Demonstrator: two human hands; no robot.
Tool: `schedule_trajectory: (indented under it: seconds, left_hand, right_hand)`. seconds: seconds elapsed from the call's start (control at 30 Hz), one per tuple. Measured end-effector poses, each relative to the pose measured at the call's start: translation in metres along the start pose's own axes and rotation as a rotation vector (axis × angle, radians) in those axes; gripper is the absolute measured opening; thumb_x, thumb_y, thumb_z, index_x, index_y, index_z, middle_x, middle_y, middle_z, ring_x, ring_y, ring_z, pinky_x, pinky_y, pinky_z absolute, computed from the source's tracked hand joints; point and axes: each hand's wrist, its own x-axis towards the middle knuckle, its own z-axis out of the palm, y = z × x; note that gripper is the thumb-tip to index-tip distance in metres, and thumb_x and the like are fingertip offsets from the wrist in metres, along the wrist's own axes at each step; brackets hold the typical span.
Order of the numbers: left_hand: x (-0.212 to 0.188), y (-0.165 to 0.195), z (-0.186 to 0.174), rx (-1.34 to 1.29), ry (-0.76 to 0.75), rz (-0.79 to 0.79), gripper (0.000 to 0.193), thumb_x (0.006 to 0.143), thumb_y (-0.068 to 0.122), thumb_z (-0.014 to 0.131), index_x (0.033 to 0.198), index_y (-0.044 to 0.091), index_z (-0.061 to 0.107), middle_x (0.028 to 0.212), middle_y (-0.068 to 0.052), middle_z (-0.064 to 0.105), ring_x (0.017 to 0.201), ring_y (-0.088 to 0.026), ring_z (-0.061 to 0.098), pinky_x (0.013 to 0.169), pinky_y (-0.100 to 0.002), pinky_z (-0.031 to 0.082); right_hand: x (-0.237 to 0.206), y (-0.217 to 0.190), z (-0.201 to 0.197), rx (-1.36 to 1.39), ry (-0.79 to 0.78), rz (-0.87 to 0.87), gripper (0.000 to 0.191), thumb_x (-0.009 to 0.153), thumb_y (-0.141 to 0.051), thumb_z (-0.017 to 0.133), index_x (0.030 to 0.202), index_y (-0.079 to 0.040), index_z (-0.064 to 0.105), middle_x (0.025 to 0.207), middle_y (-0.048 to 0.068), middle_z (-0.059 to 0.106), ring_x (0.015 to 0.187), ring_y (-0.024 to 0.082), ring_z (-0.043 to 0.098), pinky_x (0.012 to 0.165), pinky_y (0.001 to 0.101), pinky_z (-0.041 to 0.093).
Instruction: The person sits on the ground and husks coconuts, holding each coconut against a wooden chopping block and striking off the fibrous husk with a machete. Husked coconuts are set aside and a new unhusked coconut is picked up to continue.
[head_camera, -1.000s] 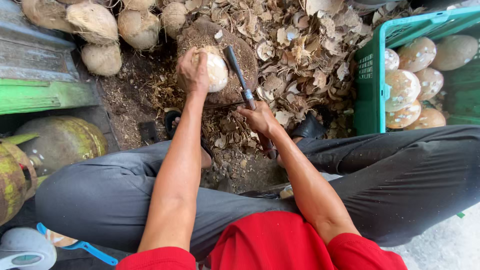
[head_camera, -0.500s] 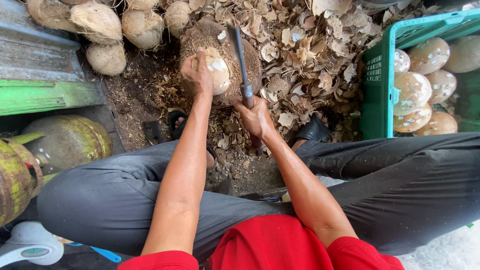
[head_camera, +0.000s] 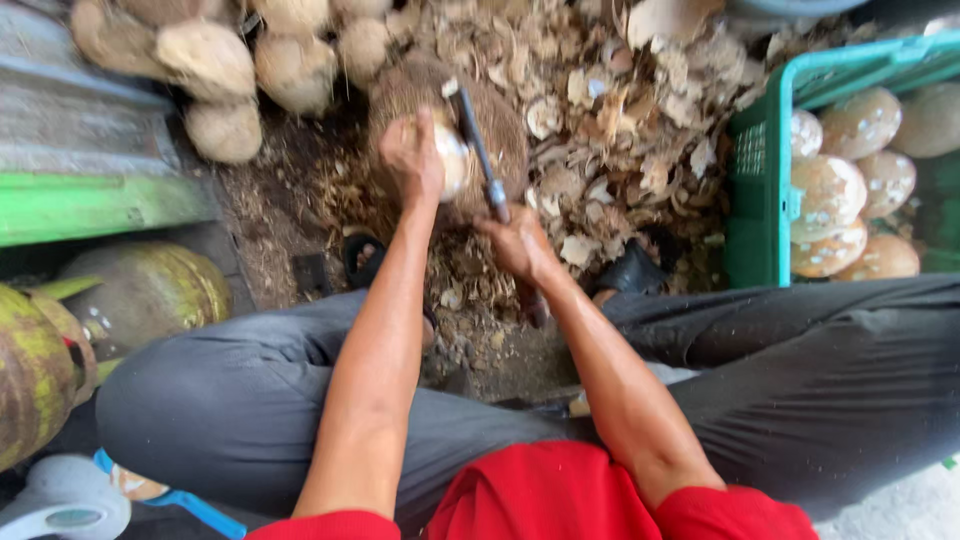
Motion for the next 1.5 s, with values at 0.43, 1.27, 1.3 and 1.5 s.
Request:
schedule_trajectory:
  seconds: [0.43,1.27,1.3,1.5]
  left_hand:
    - [0.003,0.014,-0.019,0.114,-0.192,-0.324,0.053,0.089,0.062,0.055,0.107,0.016,0.074,0.092,-0.007,0.074,0.079,-0.022,0.068,0.065,-0.041,0.053]
    - [-0.015,0.042,-0.01,-0.164,-0.126,-0.578,0.045,0.094,0.054,0.061,0.106,0.011,0.063,0.092,-0.013,0.068,0.076,-0.025,0.057,0.065,-0.045,0.047]
    - [-0.015,0.046,-0.009,-0.154,-0.138,-0.578,0.043,0.099,0.054,0.058,0.107,0.012,0.062,0.088,-0.015,0.067,0.07,-0.026,0.051,0.059,-0.047,0.04]
    - [-0.011,0.054,-0.008,0.003,-0.069,-0.51,0.039,0.093,0.054,0.057,0.099,0.016,0.064,0.081,-0.002,0.067,0.063,-0.015,0.059,0.052,-0.035,0.042]
  right_hand:
    - [-0.012,-0.013,-0.014,0.5,0.101,-0.46,0.038,0.1,-0.027,0.069,0.071,-0.008,0.054,0.058,0.003,0.052,0.043,0.013,0.044,0.04,0.0327,0.038]
    - [-0.011,0.005,-0.017,-0.077,0.206,-0.244,0.036,0.098,-0.035,0.065,0.073,-0.011,0.054,0.061,-0.002,0.052,0.05,0.01,0.046,0.048,0.0346,0.044]
    - [-0.009,0.009,-0.015,-0.095,0.205,-0.232,0.035,0.096,-0.034,0.066,0.072,-0.011,0.056,0.061,-0.002,0.055,0.051,0.009,0.048,0.048,0.0344,0.045]
    - [-0.009,0.022,-0.028,0.005,0.059,0.0,0.028,0.096,-0.029,0.064,0.077,-0.01,0.054,0.062,0.002,0.054,0.047,0.013,0.047,0.046,0.0361,0.045]
